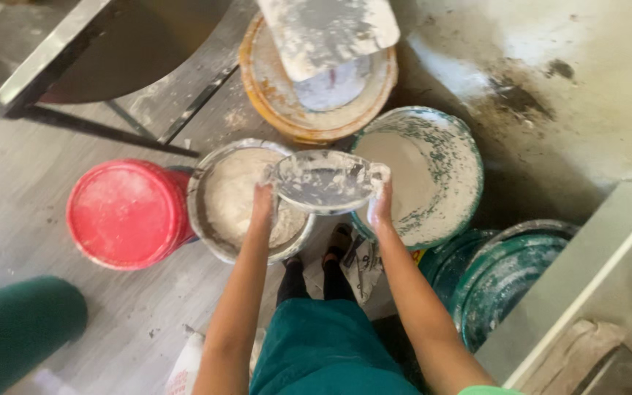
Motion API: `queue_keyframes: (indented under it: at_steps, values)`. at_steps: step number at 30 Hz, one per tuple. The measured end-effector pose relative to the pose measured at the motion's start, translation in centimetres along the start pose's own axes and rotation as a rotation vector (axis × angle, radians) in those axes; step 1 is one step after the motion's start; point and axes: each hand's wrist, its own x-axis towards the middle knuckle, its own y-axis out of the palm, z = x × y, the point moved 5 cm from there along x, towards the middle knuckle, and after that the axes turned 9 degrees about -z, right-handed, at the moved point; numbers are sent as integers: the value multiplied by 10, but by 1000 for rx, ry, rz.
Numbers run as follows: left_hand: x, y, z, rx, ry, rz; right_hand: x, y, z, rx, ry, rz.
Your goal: The person mixes a liquid in a bucket by hand, then scoops flour from a green bucket into a metal bowl and adds it to the liquid. The person continues to mix the flour and liquid together by hand.
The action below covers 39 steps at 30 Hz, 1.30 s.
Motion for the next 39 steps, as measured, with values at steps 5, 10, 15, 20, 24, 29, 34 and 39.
queue_keyframes:
  at_steps: [5, 10, 15, 20, 24, 29, 34, 39]
  values:
    - [-15, 121, 33, 205, 80, 102, 15, -101, 63, -246, 162, -109]
    - [-17, 231, 42, 598, 506, 137, 21, -179, 92, -224, 540, -110]
    - [-1, 280, 82, 944, 624, 173, 49, -229, 58, -549, 725, -423]
    - [15, 285, 133, 1155, 491, 198, 90, -254, -24, -765, 727, -468]
    - [18, 278, 144, 1091, 378, 214, 122, -280, -85, -1099, 507, -495]
    - [-2, 271, 116, 966, 217, 270, 150, -294, -154, -1414, 330, -511]
    - [-22, 277, 71, 822, 402, 329, 166, -262, -224, -1286, 433, -427]
    - [-30, 274, 56, 821, 415, 329, 144, -281, -200, -912, 713, -478]
